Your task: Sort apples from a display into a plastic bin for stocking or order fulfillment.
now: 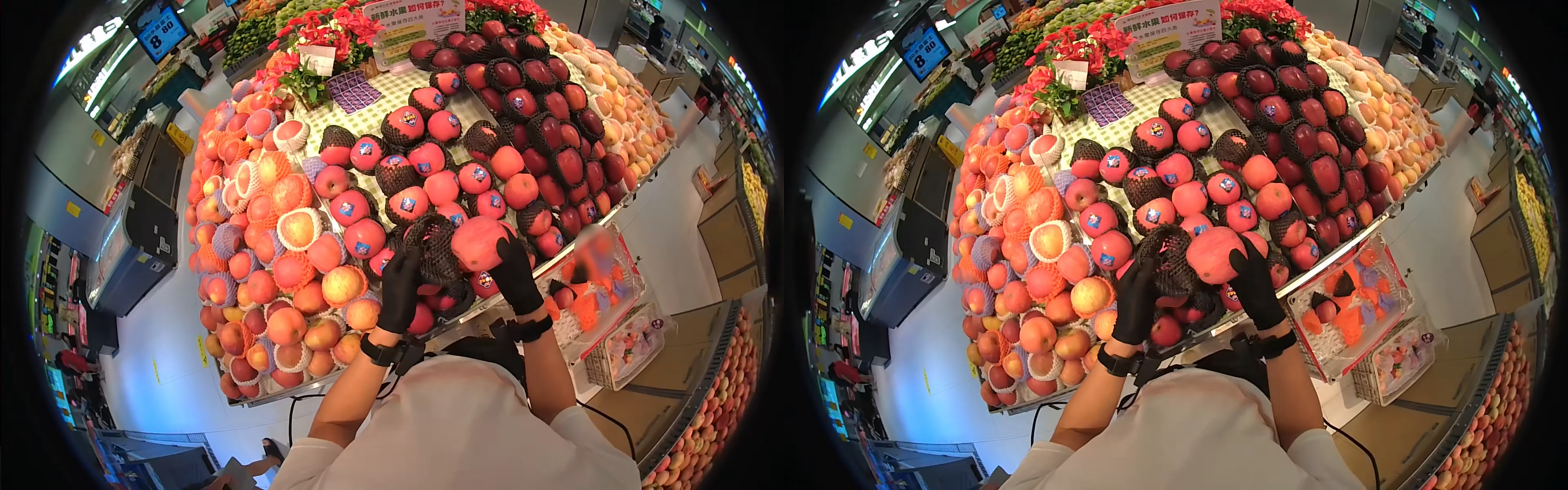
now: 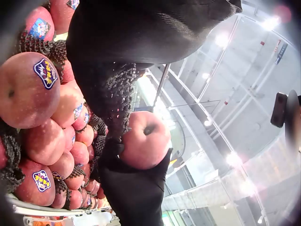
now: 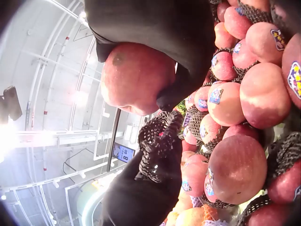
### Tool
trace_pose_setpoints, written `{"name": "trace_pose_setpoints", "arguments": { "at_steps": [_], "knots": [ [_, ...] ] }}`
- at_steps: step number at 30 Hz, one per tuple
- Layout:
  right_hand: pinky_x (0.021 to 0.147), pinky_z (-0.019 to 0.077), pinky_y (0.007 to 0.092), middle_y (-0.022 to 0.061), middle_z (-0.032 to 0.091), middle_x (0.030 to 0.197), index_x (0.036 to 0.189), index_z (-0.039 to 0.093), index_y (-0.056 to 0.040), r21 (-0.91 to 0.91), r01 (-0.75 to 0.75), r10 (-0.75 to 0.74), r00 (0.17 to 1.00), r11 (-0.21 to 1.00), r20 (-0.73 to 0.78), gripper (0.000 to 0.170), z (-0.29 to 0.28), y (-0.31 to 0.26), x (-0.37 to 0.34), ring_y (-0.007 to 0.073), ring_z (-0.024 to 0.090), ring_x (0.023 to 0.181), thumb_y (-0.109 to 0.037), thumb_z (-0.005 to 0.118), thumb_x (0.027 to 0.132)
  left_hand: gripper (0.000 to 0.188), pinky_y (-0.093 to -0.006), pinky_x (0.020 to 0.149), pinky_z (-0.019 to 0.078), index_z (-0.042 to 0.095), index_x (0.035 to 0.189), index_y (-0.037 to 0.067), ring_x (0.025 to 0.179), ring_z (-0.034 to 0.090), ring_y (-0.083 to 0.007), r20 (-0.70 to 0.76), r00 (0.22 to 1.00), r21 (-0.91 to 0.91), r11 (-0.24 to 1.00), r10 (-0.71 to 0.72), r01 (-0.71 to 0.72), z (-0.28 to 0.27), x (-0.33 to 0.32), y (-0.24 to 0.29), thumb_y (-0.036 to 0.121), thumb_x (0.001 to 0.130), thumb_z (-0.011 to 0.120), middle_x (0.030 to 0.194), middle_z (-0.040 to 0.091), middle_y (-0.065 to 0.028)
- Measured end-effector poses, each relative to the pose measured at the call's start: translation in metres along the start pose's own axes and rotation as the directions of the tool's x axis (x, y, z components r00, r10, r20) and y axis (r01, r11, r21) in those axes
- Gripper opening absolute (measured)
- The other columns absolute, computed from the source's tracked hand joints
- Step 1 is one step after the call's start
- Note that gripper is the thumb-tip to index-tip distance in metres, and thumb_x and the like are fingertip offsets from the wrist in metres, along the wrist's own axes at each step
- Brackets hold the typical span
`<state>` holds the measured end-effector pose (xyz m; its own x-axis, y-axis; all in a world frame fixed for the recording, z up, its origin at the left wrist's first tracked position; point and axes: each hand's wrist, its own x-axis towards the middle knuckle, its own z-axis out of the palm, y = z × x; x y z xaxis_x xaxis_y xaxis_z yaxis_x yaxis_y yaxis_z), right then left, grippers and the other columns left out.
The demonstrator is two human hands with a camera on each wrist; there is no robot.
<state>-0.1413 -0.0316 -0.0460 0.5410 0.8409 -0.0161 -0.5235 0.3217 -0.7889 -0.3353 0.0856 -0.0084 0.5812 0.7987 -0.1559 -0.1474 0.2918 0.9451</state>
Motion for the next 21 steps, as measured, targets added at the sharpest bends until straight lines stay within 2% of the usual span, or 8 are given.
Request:
{"name": "trace_pose_setpoints", "arguments": {
  "at_steps": [4,6,8,10,13,16,18,21],
  "knots": [
    [0.099,0.0435,0.0368,0.0096,0.052,0.126,0.132,0.044,-0.0018,0.342,-0.119,0.142,0.989,0.932,-0.041,0.044,-0.007,0.001,-0.018,0.0198,0.052,0.115,-0.025,0.054,0.095,0.034,-0.0286,0.077,0.0524,0.055,0.121,0.000,0.097,0.061,-0.0154,0.104,0.993,0.091,0.993,0.061,-0.071,-0.005,-0.011,0.004,0.021,0.097,0.047,0.114,0.060,-0.0085],
    [0.098,0.0436,0.0352,0.0092,0.052,0.125,0.132,0.043,-0.0017,-0.332,0.042,-0.046,0.999,0.942,-0.004,0.046,-0.027,0.005,-0.024,0.0193,0.052,0.114,-0.027,0.054,0.095,0.031,-0.0292,0.079,0.0529,0.055,0.121,-0.002,0.101,0.060,-0.0170,0.160,0.968,0.335,0.911,0.195,-0.239,-0.008,-0.019,0.003,0.015,0.096,0.046,0.116,0.059,-0.0097],
    [0.093,0.0452,0.0324,0.0075,0.053,0.122,0.132,0.043,-0.0019,-0.054,-0.052,0.049,0.998,0.997,-0.040,0.048,0.005,-0.019,-0.036,0.0166,0.053,0.109,-0.028,0.056,0.094,0.029,-0.0302,0.081,0.0530,0.054,0.121,-0.003,0.103,0.059,-0.0184,0.132,0.984,0.191,0.971,0.122,-0.146,-0.011,-0.023,-0.004,0.009,0.095,0.046,0.116,0.058,-0.0105],
    [0.095,0.0442,0.0330,0.0082,0.052,0.123,0.133,0.042,-0.0018,-0.068,-0.053,0.050,0.998,0.996,-0.038,0.052,-0.006,-0.021,-0.037,0.0176,0.052,0.112,-0.026,0.059,0.091,0.029,-0.0315,0.083,0.0526,0.053,0.121,-0.003,0.104,0.059,-0.0197,0.127,0.974,-0.360,0.906,-0.187,0.220,-0.010,-0.025,-0.022,0.005,0.094,0.047,0.114,0.059,-0.0107],
    [0.099,0.0419,0.0338,0.0090,0.050,0.126,0.136,0.040,-0.0015,-0.042,-0.033,0.032,0.999,0.999,-0.028,0.059,-0.015,-0.027,-0.044,0.0193,0.050,0.117,-0.024,0.063,0.087,0.037,-0.0320,0.087,0.0495,0.052,0.124,-0.002,0.104,0.057,-0.0179,0.179,0.983,-0.037,0.999,-0.031,0.038,-0.012,-0.030,-0.031,0.023,0.098,0.047,0.117,0.058,-0.0083],
    [0.103,0.0390,0.0345,0.0092,0.048,0.130,0.138,0.037,-0.0015,-0.039,-0.025,0.023,0.999,0.999,-0.047,0.064,-0.025,-0.040,-0.047,0.0204,0.047,0.121,-0.022,0.066,0.084,0.034,-0.0325,0.086,0.0488,0.053,0.123,-0.002,0.103,0.059,-0.0219,0.150,0.988,0.080,0.997,-0.029,0.017,-0.015,-0.020,-0.036,0.012,0.092,0.054,0.116,0.060,-0.0137],
    [0.103,0.0390,0.0348,0.0094,0.048,0.130,0.138,0.037,-0.0015,-0.058,-0.032,0.029,0.998,0.998,-0.049,0.065,-0.027,-0.056,-0.050,0.0201,0.047,0.121,-0.021,0.066,0.084,0.037,-0.0340,0.084,0.0493,0.054,0.123,-0.002,0.102,0.060,-0.0264,0.314,0.903,0.732,0.532,0.293,-0.426,-0.012,-0.021,-0.029,0.001,0.086,0.057,0.114,0.061,-0.0173],
    [0.100,0.0414,0.0338,0.0088,0.050,0.128,0.137,0.039,-0.0004,-0.034,-0.012,0.011,0.999,0.999,-0.039,0.062,-0.048,-0.069,-0.051,0.0194,0.050,0.119,-0.022,0.065,0.085,0.042,-0.0360,0.086,0.0495,0.057,0.119,-0.001,0.102,0.061,-0.0288,0.294,0.889,0.703,0.550,0.352,-0.450,0.007,-0.018,-0.024,-0.009,0.077,0.058,0.110,0.062,-0.0189]
  ]
}}
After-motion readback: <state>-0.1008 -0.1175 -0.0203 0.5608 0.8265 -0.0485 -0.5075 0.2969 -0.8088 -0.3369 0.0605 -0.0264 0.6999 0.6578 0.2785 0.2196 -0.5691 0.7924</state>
